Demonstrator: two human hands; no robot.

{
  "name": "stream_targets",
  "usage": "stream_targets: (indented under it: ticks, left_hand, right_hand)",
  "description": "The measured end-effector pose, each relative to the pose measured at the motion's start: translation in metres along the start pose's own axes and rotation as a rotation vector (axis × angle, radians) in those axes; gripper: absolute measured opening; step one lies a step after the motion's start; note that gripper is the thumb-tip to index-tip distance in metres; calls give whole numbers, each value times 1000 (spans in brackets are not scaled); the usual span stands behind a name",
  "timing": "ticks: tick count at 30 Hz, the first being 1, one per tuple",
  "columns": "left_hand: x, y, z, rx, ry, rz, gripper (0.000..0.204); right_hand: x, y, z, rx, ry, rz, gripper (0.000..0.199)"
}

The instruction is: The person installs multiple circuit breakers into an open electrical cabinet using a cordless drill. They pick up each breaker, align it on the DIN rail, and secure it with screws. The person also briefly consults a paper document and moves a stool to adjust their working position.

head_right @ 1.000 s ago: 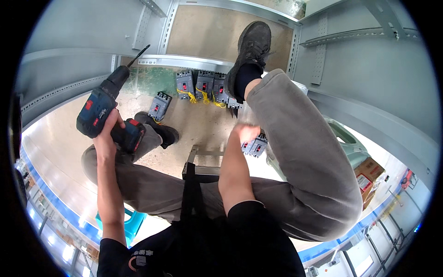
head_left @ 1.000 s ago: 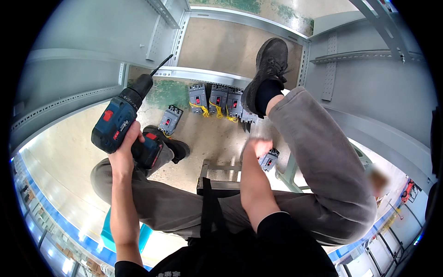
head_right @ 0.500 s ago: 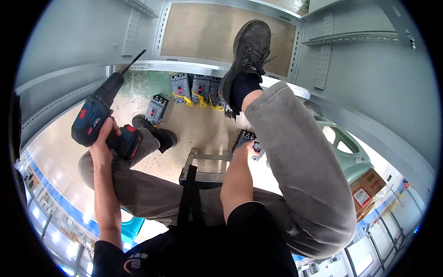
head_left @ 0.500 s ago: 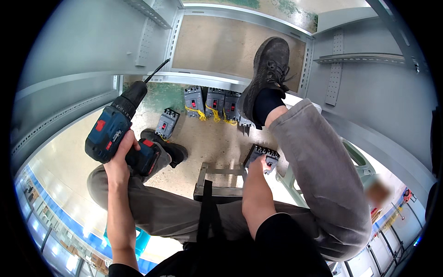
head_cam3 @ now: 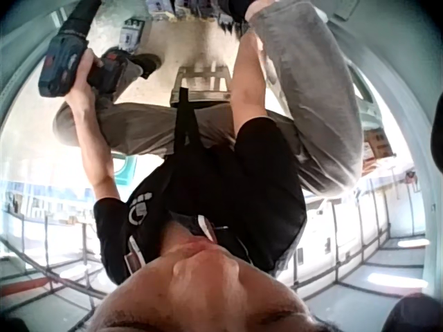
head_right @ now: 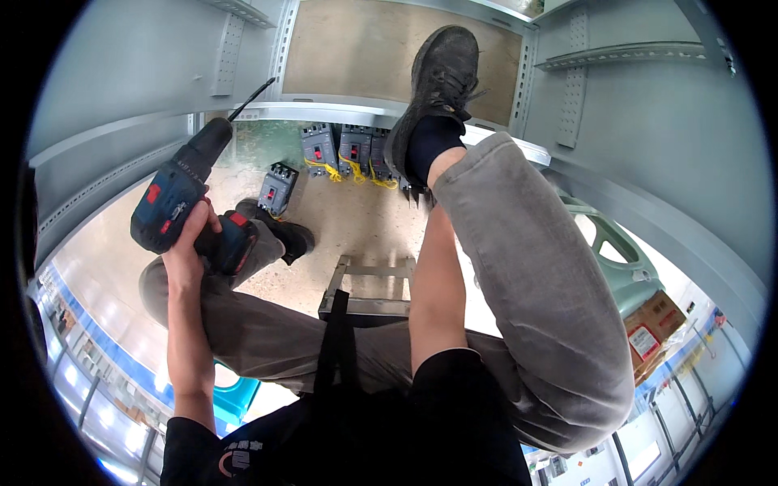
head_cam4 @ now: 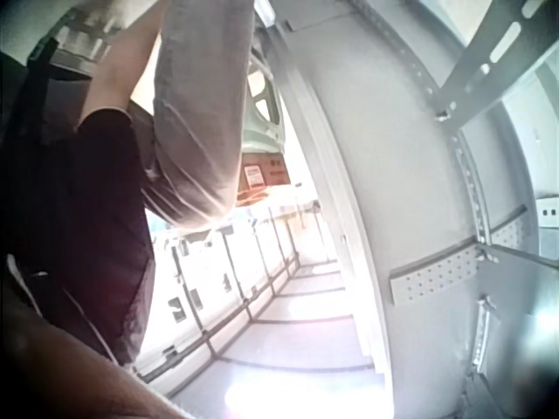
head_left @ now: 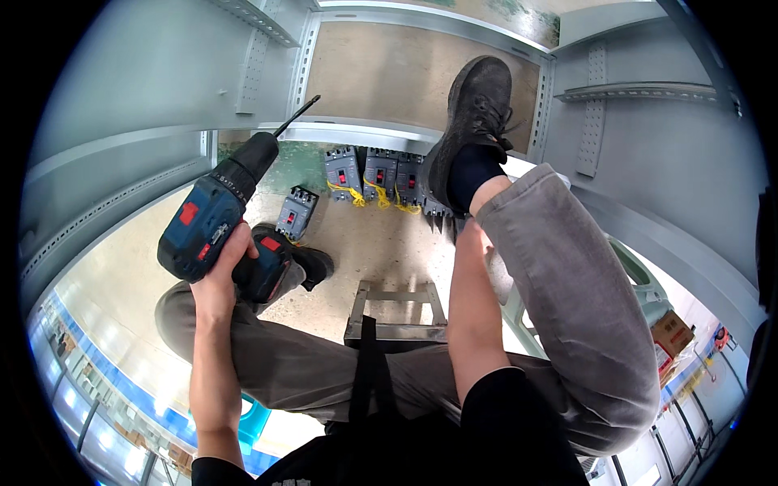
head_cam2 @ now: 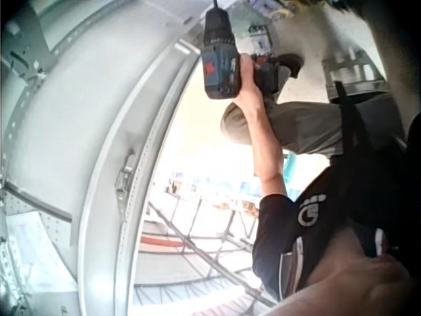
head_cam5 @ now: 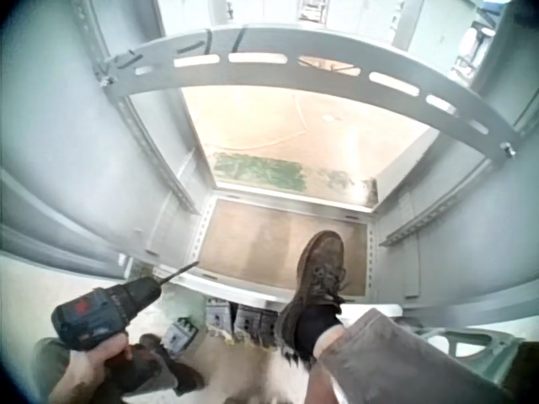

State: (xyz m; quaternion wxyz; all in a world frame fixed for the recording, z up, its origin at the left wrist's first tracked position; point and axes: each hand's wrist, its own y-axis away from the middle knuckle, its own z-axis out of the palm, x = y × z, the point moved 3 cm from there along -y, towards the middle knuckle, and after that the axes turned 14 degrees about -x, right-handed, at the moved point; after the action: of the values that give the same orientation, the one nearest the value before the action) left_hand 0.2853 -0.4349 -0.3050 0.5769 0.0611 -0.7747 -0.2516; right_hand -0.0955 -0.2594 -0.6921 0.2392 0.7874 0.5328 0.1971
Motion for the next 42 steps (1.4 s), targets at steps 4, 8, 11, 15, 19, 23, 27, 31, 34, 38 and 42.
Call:
stream_targets:
  ticks: [4, 8, 11, 15, 19, 23, 27, 31, 34, 38, 42]
  left_hand:
    - [4, 0, 5, 7, 1, 21, 27]
    - [10, 5, 1, 20, 4, 36, 22]
    - [6, 12, -10, 62, 19, 50, 21]
    - [22, 26, -18, 98, 56, 106, 19]
    - [14, 43, -36, 126, 165, 217, 14]
    - [27, 37, -33, 67, 236, 278, 12]
    - [10, 56, -60, 128, 347, 271, 10]
    - [-6, 72, -70, 36, 374, 63, 27]
    - [8, 70, -67, -46, 355, 146, 33]
    - [-3, 96, -70, 93, 324, 136, 24]
    - [-12, 86, -54, 56, 458, 252, 29]
  right_hand:
    - [-64, 0, -8, -74, 47, -126, 52]
    - [-49, -8, -9, -91, 53, -162, 51]
    - [-16, -7, -5, -68, -38, -163, 51]
    - [17, 41, 12, 165, -238, -296, 51]
    - [69, 130, 78, -162, -105, -724, 38]
    - [73, 165, 163, -924, 338, -886, 44]
    - [48, 293, 154, -821, 352, -896, 44]
    - [6, 341, 186, -575, 444, -822, 73]
    - [-2, 353, 234, -633, 820, -1208, 84]
    - [37, 414, 243, -617, 930, -1329, 81]
    - [1, 454, 230, -472, 921, -1474, 79]
